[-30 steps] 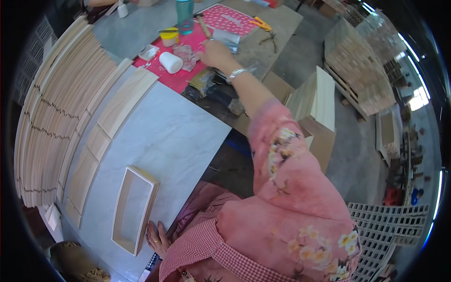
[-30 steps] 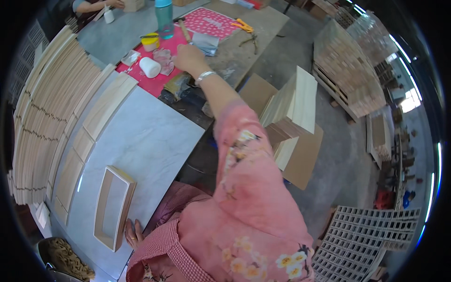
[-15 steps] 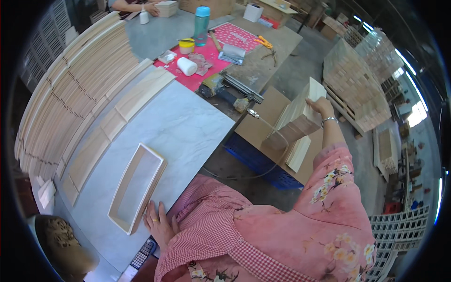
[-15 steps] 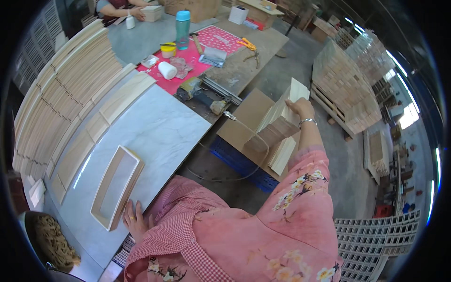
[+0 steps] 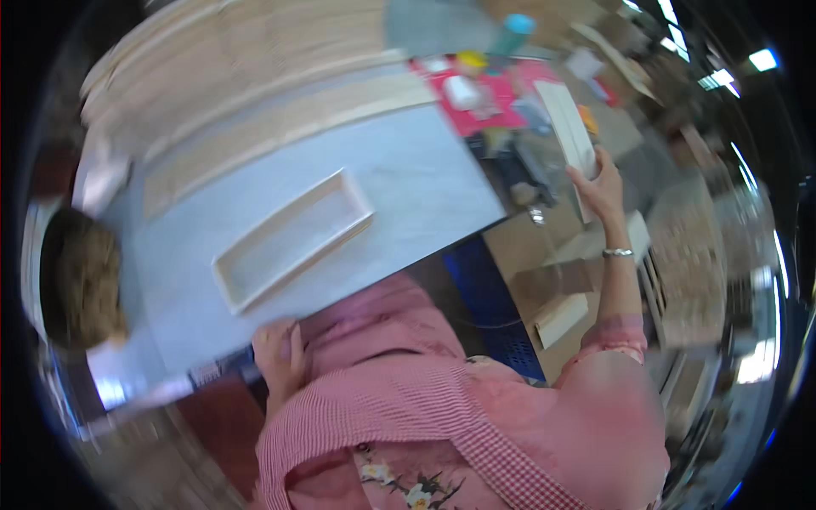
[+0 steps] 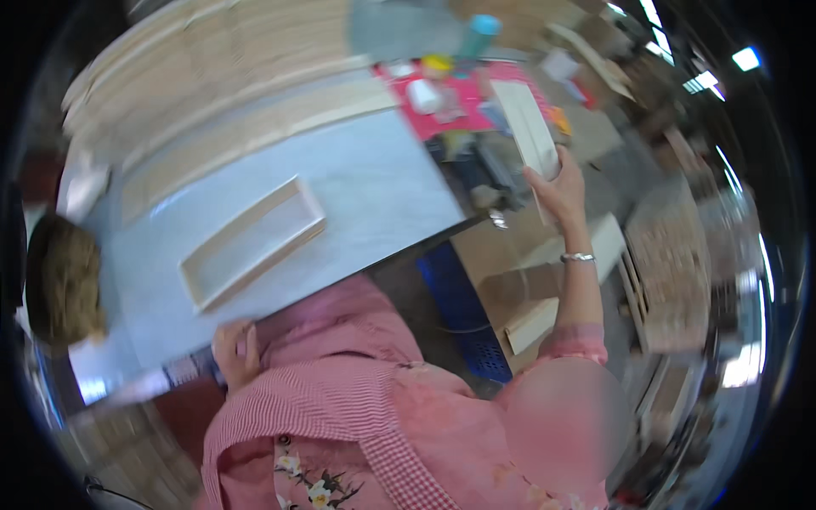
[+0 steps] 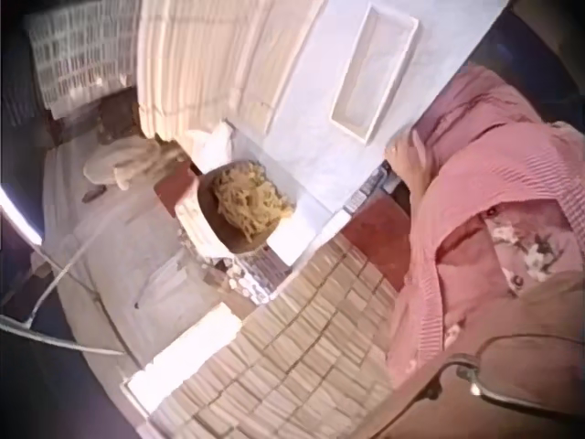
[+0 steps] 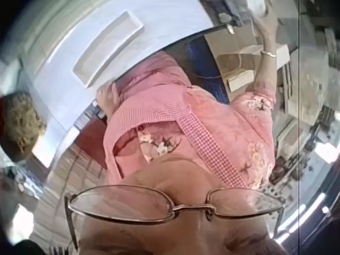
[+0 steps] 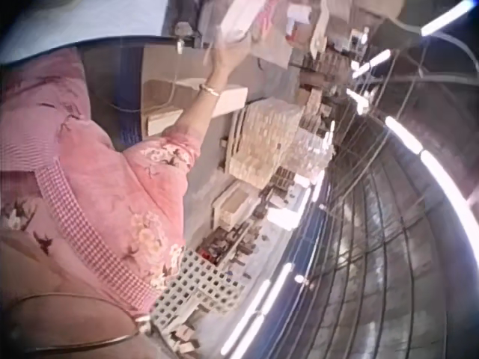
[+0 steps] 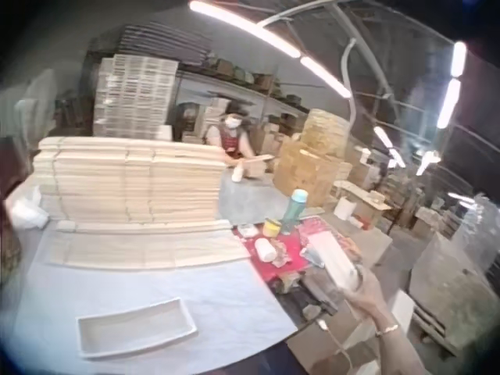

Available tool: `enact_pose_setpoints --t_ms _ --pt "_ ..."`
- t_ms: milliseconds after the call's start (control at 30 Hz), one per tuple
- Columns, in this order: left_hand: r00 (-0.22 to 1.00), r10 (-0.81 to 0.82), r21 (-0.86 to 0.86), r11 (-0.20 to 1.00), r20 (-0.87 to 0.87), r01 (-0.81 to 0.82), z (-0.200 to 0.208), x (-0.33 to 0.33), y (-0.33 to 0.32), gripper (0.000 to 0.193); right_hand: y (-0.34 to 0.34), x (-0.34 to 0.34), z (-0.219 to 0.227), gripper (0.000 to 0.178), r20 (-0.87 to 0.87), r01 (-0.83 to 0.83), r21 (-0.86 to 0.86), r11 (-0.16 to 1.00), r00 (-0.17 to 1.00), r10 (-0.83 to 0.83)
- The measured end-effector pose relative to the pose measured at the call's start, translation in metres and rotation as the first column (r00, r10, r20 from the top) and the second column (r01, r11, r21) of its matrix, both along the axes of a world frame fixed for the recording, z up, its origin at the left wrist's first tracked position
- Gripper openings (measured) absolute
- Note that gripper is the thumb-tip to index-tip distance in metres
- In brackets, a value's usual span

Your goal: Assemble wooden boxes by applying glue to the frame, placing a panel, and securing it with a pneumatic stapler.

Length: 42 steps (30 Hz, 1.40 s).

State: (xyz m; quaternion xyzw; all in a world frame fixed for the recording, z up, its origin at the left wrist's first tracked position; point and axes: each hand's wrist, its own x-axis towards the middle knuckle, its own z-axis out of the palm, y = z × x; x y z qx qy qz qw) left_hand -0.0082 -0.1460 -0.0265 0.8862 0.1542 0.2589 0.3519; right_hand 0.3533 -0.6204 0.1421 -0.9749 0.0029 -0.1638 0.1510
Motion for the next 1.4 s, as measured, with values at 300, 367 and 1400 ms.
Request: enact_pose_setpoints --t_ms 300,367,1400 --pt "0.912 0.407 -0.201 0.890 -0.055 -0.409 0.022 -0.025 0.034 0.013 0.295 -0.057 -0.032 0.092 -0.140 -0.971 0.138 0.196 0.177 0.974" --pt "0.891 0.453 -0.206 0.870 -0.030 -0.449 0.021 -0.024 0.040 0.016 0.333 -0.074 -0.034 0.092 -0.165 -0.990 0.110 0.090 0.072 0.984" --pt "0.936 0.337 0.251 0.919 -0.104 -0.303 0.036 0.002 0.057 0.014 0.375 -0.046 -0.100 0.077 -0.132 -0.980 0.051 -0.190 -0.195 0.972"
